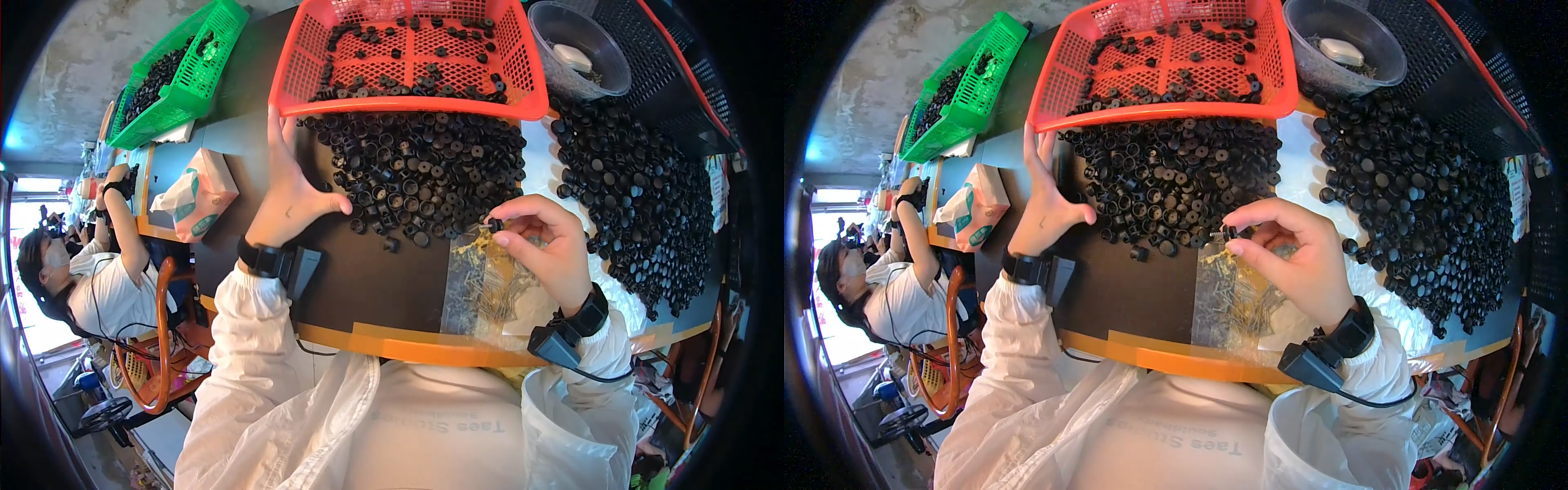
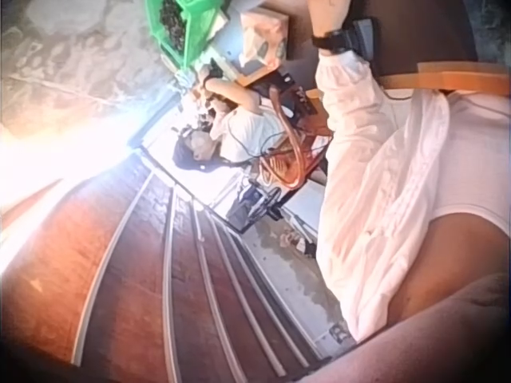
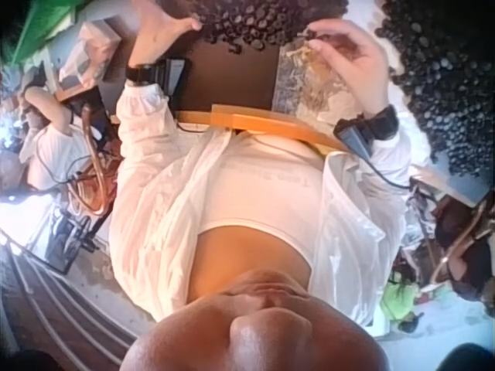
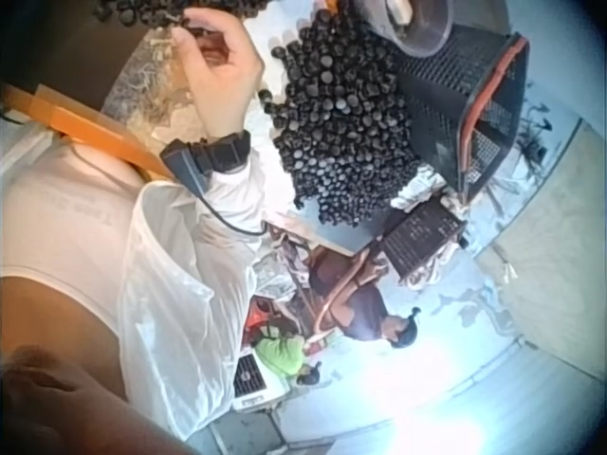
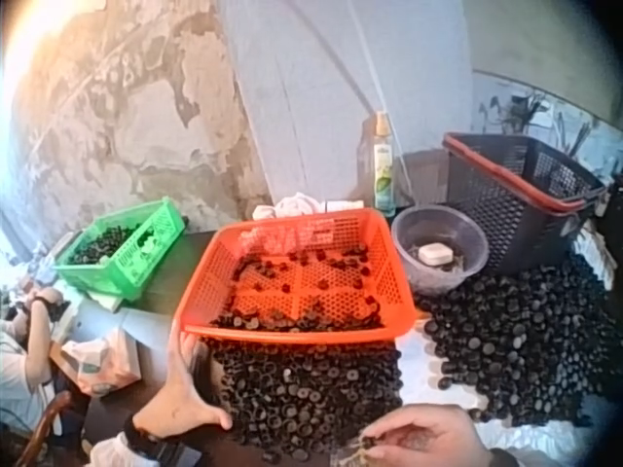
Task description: Assembling and inspecting small black plastic shoe components.
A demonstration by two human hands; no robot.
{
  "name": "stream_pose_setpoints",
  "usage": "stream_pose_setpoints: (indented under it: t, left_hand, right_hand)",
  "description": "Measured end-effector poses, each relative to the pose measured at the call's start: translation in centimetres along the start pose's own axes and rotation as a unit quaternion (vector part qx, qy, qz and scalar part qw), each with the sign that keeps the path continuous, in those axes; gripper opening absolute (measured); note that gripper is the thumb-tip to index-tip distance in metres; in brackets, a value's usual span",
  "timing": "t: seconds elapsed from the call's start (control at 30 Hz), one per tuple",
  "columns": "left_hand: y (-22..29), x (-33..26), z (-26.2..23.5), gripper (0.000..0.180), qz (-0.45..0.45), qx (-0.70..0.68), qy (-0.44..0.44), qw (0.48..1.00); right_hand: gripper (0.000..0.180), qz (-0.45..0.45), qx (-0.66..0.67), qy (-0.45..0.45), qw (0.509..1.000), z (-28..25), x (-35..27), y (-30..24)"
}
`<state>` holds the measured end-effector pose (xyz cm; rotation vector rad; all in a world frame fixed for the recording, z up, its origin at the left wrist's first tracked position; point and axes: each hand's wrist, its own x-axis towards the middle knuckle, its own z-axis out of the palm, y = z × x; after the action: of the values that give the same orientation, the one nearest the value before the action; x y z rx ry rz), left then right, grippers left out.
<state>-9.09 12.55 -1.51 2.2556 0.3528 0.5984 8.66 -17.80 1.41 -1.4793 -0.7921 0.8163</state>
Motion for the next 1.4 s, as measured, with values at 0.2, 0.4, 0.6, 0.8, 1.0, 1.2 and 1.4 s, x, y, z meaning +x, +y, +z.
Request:
stream_pose_setpoints:
  t: [0.2,0.4,0.6,0.8,1.0,1.2,1.4]
  left_hand:
    - [0.7,0.0,1.2,0.166,-0.04,-0.042,0.021,0.998]
    - [2.9,-0.8,3.8,0.129,-0.06,-0.134,0.062,0.987]
    - [5.4,-0.5,5.5,0.099,-0.121,-0.212,0.113,0.963]
    - [8.5,-1.9,4.1,0.05,0.03,0.119,0.1,0.987]
    - [10.3,-2.8,5.3,0.032,0.153,0.236,-0.008,0.96]
    - [10.1,-2.1,6.0,0.031,0.163,0.239,-0.046,0.956]
    - [10.6,-1.5,5.8,0.029,0.18,0.205,-0.043,0.961]
  right_hand:
    - [0.023,0.004,0.002,0.011,1.0,-0.3,0.1,0.1]
    - [0.023,-0.008,-0.002,0.004,1.0,-0.2,0.1,0.2]
    - [0.023,-0.004,-0.005,0.001,1.0,-0.1,0.0,-0.1]
    - [0.023,-0.002,-0.013,0.019,1.0,-0.5,-0.1,-0.2]
    - [0.023,-0.006,-0.012,0.011,1.0,-0.2,0.0,0.0]
    - [0.023,-0.012,-0.016,0.015,1.0,-0.2,0.1,0.1]
    - [0.023,-0.008,-0.016,0.011,1.0,-0.1,0.0,-0.1]
